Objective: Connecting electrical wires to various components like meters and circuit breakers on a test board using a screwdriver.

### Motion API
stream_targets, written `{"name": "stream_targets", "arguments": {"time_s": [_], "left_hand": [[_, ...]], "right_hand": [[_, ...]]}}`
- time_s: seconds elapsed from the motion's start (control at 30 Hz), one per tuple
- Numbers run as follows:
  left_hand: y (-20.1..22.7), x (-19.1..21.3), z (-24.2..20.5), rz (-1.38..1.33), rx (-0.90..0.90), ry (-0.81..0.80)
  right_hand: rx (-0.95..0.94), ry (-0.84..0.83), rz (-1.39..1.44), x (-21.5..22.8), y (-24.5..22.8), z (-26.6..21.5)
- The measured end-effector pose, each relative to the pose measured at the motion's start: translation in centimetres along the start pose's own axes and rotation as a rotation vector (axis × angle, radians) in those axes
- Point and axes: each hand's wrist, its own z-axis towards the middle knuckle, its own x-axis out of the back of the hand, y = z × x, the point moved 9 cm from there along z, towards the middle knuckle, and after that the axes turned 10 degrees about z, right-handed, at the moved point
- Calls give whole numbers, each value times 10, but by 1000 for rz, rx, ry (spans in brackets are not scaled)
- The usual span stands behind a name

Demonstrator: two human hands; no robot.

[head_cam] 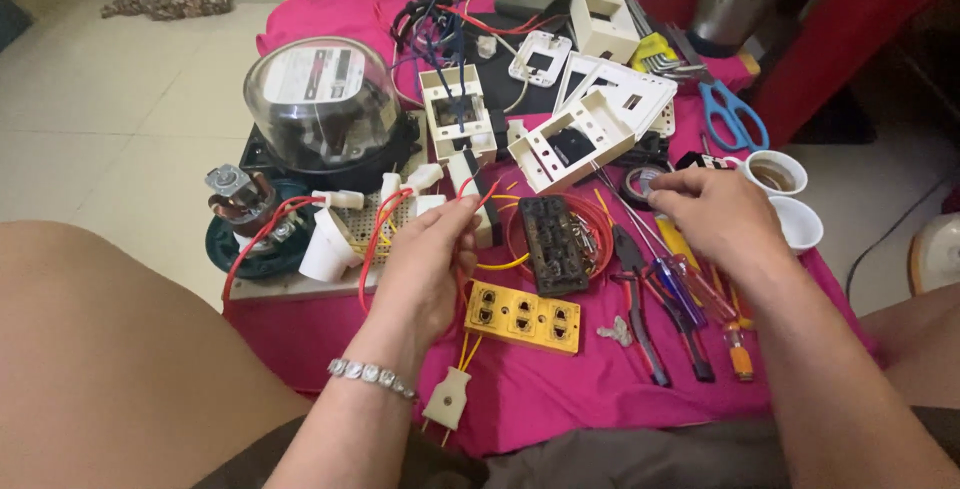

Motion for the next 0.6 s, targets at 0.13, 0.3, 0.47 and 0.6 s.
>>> {"name": "stream_targets", "arguments": {"time_s": [0.13,0.3,0.47,0.6], "left_hand": [[15,-15,-18,-75,-40,-11],[16,-28,-19,41,-99,-89],[19,-33,-24,173,-196,-73],[22,-38,-24,190,-225,-85]], "right_hand": [[13,-10,12,1,-22,-19],[205,-36,428,-10,-77,-54],[169,-148,731,-36,-83,-50],[236,-120,702,-34,-75,-46]]}}
